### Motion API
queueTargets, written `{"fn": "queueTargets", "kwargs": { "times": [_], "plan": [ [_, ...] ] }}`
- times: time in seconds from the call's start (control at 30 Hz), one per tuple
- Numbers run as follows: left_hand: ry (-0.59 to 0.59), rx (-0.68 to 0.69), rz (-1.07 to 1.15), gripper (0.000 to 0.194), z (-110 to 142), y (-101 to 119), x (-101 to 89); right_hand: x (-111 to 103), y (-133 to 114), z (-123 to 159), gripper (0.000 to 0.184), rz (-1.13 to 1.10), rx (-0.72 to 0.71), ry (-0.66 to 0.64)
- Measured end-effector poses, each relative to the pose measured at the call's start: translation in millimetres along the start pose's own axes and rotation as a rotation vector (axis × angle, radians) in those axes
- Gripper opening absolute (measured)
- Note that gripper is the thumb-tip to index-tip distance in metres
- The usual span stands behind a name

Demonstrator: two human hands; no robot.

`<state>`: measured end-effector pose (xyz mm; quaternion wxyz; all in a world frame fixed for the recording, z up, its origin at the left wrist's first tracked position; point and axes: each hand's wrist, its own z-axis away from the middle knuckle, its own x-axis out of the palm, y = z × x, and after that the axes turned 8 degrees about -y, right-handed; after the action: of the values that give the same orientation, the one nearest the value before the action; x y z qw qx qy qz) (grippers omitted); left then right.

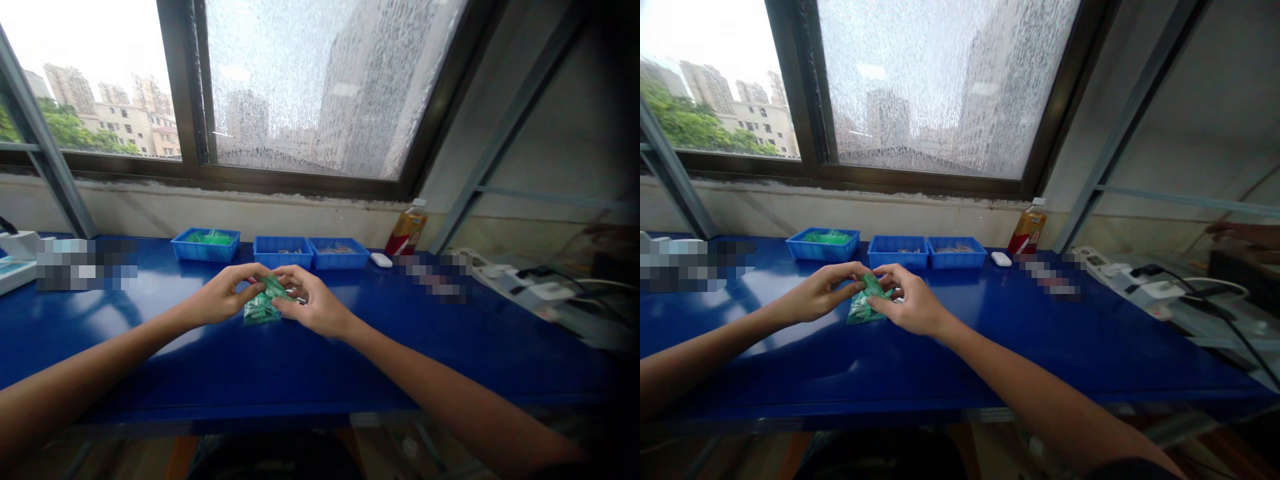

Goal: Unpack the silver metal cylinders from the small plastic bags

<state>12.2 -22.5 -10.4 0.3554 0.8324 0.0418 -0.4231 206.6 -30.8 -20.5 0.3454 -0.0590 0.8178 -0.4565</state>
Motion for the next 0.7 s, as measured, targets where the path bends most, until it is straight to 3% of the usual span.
{"fn": "queueTargets", "kwargs": {
  "times": [0.07,0.27,0.53,0.7],
  "plan": [
    [-0.005,0.004,0.000,0.016,-0.2,1.6,0.6,0.9,0.0,-1.0,0.031,-0.065,0.030,-0.052],
    [0.051,0.010,-0.006,0.022,-1.2,-1.4,0.3,-0.9,3.1,-3.2,0.018,0.034,0.039,0.012],
    [0.060,0.010,-0.019,0.033,0.1,-2.6,-0.7,2.5,4.2,-2.8,0.021,0.095,0.025,0.084],
    [0.041,0.009,-0.093,0.018,-2.0,-4.6,-2.0,2.2,0.7,-0.8,0.020,0.262,-0.028,0.149]
  ]
}}
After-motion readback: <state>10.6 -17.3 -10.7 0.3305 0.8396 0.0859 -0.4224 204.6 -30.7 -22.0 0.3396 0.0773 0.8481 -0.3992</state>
